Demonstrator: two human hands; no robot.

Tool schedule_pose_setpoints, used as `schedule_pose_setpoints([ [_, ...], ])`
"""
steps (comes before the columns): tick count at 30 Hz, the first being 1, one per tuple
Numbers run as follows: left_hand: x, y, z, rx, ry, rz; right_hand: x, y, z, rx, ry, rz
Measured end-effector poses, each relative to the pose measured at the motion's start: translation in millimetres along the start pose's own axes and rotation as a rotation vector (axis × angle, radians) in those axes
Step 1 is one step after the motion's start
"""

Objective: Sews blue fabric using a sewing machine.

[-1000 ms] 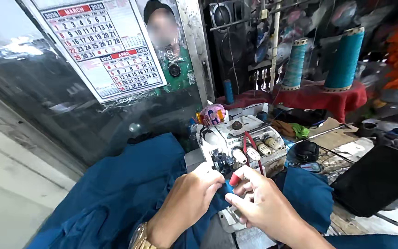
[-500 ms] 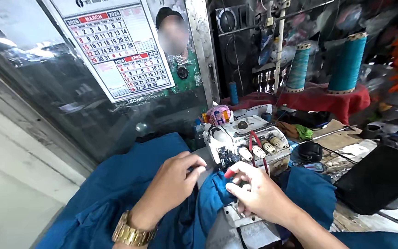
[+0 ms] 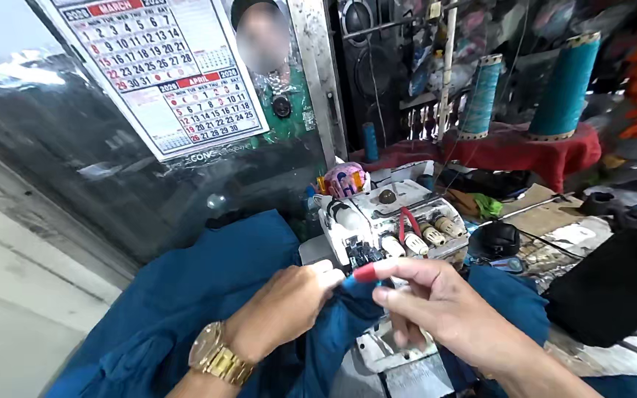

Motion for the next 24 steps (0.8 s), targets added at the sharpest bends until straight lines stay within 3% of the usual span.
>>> schedule_pose_setpoints([
  [3,-0.8,-16.3,-3.4,-0.113,-0.015,0.045,4.7,0.8,-3.1,-0.064,-0.032,0.125],
  [6,-0.3,-23.9,-17.5,-0.038,0.025,-0.277,14.1,-1.6,-12.4,-0.164,-0.1,0.18],
  [9,12.9,-30.3,-19.7,-0.186,0.048,-0.549,9.9,3.1,-12.6,-0.179,-0.089,0.147],
  [12,36.1,-55.7,-9.3,-0.299,0.046,-0.314,-3.2,13.8,4.8,-0.041,0.103,-0.062],
  [14,54.6,-70.1,-2.7,-0.21,0.054,-0.102,-2.3,20.7,26.2,-0.02,0.308,-0.132],
  [16,62.3,-69.1,-2.2,0.093,0.082,0.01,3.8,23.0,37.7,-0.148,0.421,0.031],
  [17,62.2,-62.9,-7.3,0.262,0.062,0.015,5.5,22.2,36.7,-0.242,0.385,0.127],
  [19,65.5,-36.9,-34.1,0.445,-0.121,-0.056,14.2,12.2,28.2,-0.401,0.311,0.302],
  [22,74.9,20.2,-80.6,0.257,-0.496,-0.088,22.0,1.3,16.2,-0.365,0.284,0.416],
  [24,71.3,29.9,-102.9,0.188,-0.564,0.01,23.8,7.6,17.2,-0.221,0.263,0.424],
])
Point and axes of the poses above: each hand's wrist, its own z-axis towards the middle knuckle, its own y-axis out of the palm, x = y × z, the point moved 1 cm from there along z, towards the middle knuckle, and after that the axes turned 5 degrees about y, right-handed, at the moved point
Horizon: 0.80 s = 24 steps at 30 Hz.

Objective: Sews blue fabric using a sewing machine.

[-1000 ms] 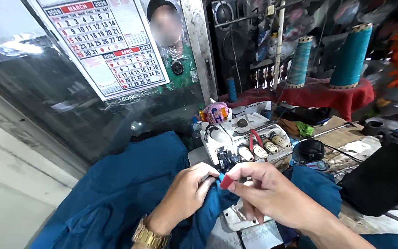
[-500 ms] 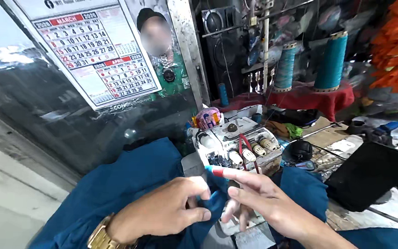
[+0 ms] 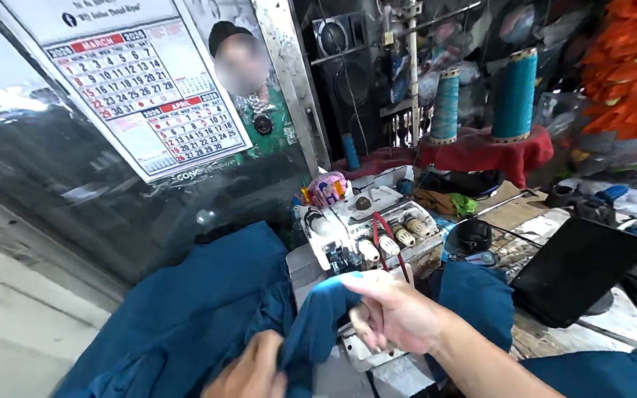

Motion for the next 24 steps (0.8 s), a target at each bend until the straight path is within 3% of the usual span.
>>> schedule_pose_setpoints([
  [4,-26.6,-50.6,-13.0,0.054,0.07,0.21,9.9,3.2,14.8,0.305,-0.127,0.105],
  [6,-42.0,-39.1,-12.4,0.054,0.15,0.304,15.3,5.7,16.9,0.362,-0.182,0.113],
  [9,-73.6,-10.8,-6.0,-0.176,0.178,0.21,29.5,18.2,-0.9,0.373,-0.296,-0.204],
  [11,-79.3,-23.7,6.5,-0.372,0.148,0.032,44.8,19.4,-15.2,0.4,-0.447,-0.446],
  [12,-75.2,-33.5,15.0,-0.356,0.183,-0.051,52.1,16.1,-20.7,0.403,-0.505,-0.523],
  [16,-12.2,-39.3,68.7,-0.003,0.456,-0.276,60.6,5.1,-25.8,0.37,-0.606,-0.625],
  [20,20.6,-21.7,108.1,-0.156,0.635,-0.238,57.6,4.6,-22.7,0.409,-0.652,-0.666],
  [24,12.6,-25.9,113.1,-0.144,0.604,-0.271,62.5,4.6,-15.1,0.523,-0.671,-0.625],
])
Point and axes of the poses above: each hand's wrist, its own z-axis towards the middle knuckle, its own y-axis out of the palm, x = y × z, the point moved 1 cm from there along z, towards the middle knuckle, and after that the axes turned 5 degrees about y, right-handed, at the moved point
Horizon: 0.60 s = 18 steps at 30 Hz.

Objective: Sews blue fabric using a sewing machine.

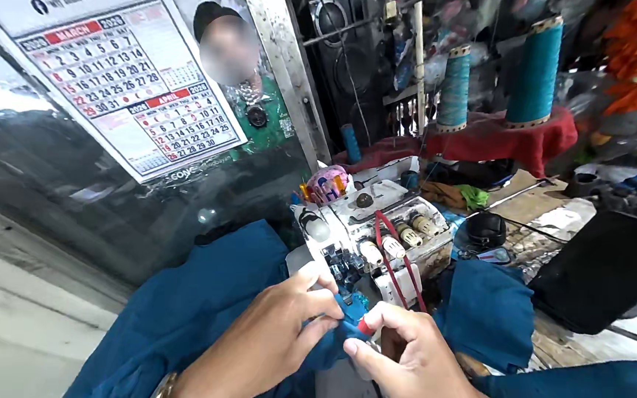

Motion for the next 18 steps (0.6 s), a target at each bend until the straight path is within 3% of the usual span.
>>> schedule_pose_setpoints([
  [6,-2.0,8.2,-7.6,0.005,-0.123,-0.277,0.9,6.3,2.0,0.072,0.077,0.007],
  [10,0.6,-7.0,11.8,-0.228,-0.083,-0.277,-3.2,5.3,-0.4,-0.018,-0.011,-0.076],
  [14,17.7,-33.2,36.2,-0.503,0.029,-0.033,-22.7,1.4,-5.3,-0.121,-0.042,-0.128],
  [16,19.8,-39.2,37.3,-0.513,-0.017,0.159,-14.8,-0.8,-2.6,-0.077,0.048,-0.149],
  [18,8.8,-38.1,29.5,-0.463,-0.024,0.175,-4.5,-8.9,-3.6,-0.022,0.106,-0.153],
])
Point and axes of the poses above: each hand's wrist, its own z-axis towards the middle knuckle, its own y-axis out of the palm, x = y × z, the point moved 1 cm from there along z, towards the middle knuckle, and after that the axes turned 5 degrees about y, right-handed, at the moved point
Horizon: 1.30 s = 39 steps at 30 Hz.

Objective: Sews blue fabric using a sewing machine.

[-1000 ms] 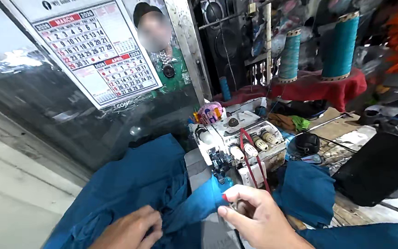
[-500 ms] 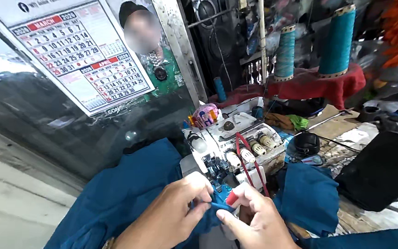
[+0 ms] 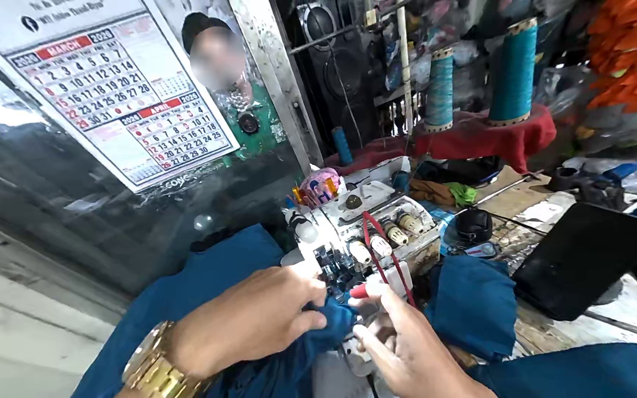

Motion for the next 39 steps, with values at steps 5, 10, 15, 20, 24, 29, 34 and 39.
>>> schedule_pose_setpoints([
  [5,-12.4,18.2,-8.4,-0.011,0.124,-0.481,14.8,-16.1,-5.8,0.058,-0.01,0.095],
  [10,-8.5,8.6,-8.5,-0.138,0.009,-0.588,10.8,-5.5,19.3,-0.11,-0.108,-0.024],
  [15,-13.2,5.9,-10.0,-0.148,0.069,-0.658,8.4,-5.4,34.4,-0.051,-0.224,-0.092],
  [20,-10.2,-1.0,-11.6,-0.143,0.08,-0.68,-14.8,-5.5,43.0,-0.313,-0.164,-0.011],
  [24,-1.4,-12.2,-4.2,-0.117,-0.06,-0.345,-16.1,-12.1,46.3,-0.511,-0.118,-0.156],
  [29,5.9,-2.3,9.4,-0.214,-0.023,-0.227,-19.2,-16.0,12.1,-0.447,-0.116,-0.312],
  [34,19.2,5.2,13.8,-0.292,0.006,-0.199,-9.5,-16.3,-35.6,-0.356,0.11,-0.359],
  [39,-3.9,2.2,7.2,-0.196,-0.09,-0.015,3.8,-8.1,1.9,-0.494,0.175,0.059],
])
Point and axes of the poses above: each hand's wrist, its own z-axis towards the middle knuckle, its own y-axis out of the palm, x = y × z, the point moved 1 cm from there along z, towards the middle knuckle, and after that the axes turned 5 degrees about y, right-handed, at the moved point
